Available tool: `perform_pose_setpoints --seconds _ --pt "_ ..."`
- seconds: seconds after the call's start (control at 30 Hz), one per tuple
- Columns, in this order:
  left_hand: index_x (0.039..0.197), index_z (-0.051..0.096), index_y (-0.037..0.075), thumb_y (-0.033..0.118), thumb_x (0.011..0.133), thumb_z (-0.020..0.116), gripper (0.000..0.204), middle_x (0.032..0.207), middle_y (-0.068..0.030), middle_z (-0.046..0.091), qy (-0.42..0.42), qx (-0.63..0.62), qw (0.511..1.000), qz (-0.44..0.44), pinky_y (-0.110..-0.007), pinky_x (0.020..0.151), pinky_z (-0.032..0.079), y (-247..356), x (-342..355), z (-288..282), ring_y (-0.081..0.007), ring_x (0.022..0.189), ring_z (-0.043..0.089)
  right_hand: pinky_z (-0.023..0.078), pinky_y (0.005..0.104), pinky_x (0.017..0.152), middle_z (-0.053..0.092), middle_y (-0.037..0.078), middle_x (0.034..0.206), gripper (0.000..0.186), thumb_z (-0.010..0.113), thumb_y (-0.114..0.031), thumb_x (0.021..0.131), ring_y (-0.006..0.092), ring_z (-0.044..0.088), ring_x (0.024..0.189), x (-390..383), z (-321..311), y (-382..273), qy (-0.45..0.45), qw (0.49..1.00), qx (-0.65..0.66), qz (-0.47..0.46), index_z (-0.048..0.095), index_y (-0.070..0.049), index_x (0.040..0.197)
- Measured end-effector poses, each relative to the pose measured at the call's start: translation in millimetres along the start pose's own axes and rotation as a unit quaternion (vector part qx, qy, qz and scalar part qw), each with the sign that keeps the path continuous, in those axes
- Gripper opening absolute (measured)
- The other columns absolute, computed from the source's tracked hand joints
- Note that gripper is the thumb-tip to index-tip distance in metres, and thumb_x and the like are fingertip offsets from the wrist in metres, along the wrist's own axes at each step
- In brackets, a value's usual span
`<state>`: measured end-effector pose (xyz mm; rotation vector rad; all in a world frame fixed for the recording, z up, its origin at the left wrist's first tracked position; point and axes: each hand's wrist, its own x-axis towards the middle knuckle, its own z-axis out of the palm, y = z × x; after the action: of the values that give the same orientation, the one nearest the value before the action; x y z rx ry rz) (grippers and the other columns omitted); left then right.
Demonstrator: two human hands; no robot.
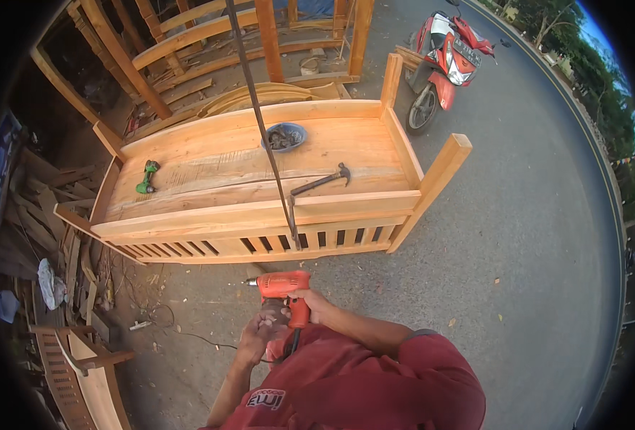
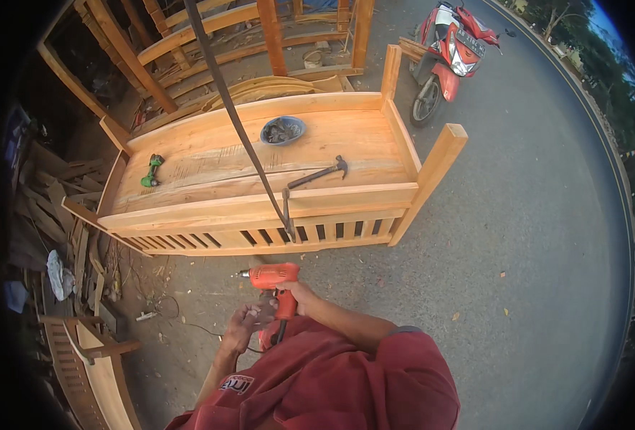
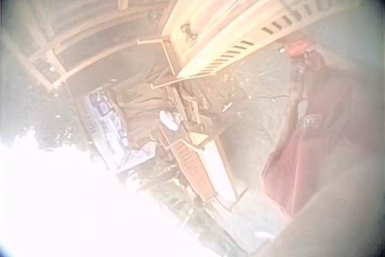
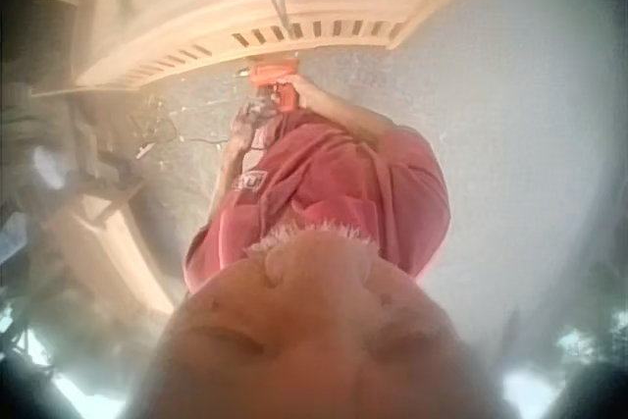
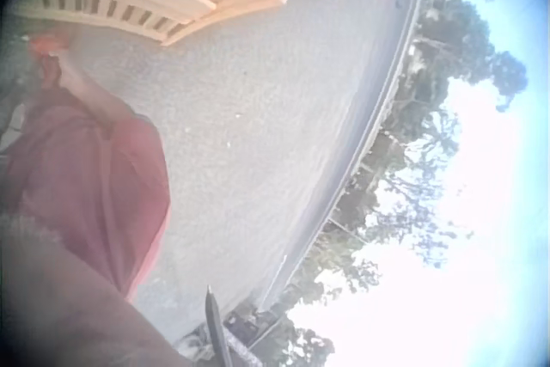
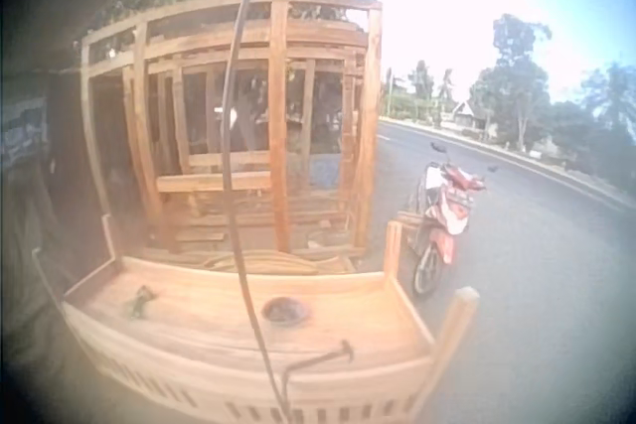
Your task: The person builds a wooden bench, using a drill to secure screws into the wood and a hammer to tap pieces into place while a large metal clamp holds the structure together.
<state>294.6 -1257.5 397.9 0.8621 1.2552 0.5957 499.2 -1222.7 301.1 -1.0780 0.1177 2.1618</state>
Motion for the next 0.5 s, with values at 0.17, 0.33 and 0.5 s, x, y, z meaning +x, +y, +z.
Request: perform_pose_setpoints --seconds 0.17,0.33,0.5 --pt "0.105 0.054 0.002 0.011 0.101 0.049 0.011 0.082 -0.0048 0.059 0.087 0.016 0.994 0.061 -0.030 0.070 0.051 -23 -30 45 -0.0147 0.073 0.058 0.060 0.0492 0.070 0.058 0.015 0.102 0.036 0.065 -0.013 0.089 0.0340 0.068 0.083 -140 -73 -33 0.028 0.990 0.069 -0.120 0.050 -0.002 0.120" --pt "0.104 0.053 0.004 0.011 0.101 0.048 0.009 0.080 -0.0045 0.059 0.116 -0.046 0.988 0.092 -0.032 0.072 0.051 -33 -23 93 -0.0153 0.072 0.058 0.060 0.0430 0.066 0.061 0.015 0.096 0.039 0.063 -0.014 0.090 0.0297 0.068 0.080 -242 -76 -124 -0.046 0.960 -0.001 -0.277 0.049 -0.002 0.125" --pt "0.110 0.050 0.002 0.014 0.103 0.044 0.016 0.103 -0.0224 0.071 0.146 0.289 0.923 0.210 -0.047 0.081 0.052 -27 27 158 -0.0412 0.096 0.068 0.060 0.0350 0.055 0.068 0.017 0.095 0.044 0.063 -0.020 0.092 0.0279 0.069 0.071 -325 -55 -236 -0.052 0.914 -0.138 -0.377 0.051 0.002 0.128"
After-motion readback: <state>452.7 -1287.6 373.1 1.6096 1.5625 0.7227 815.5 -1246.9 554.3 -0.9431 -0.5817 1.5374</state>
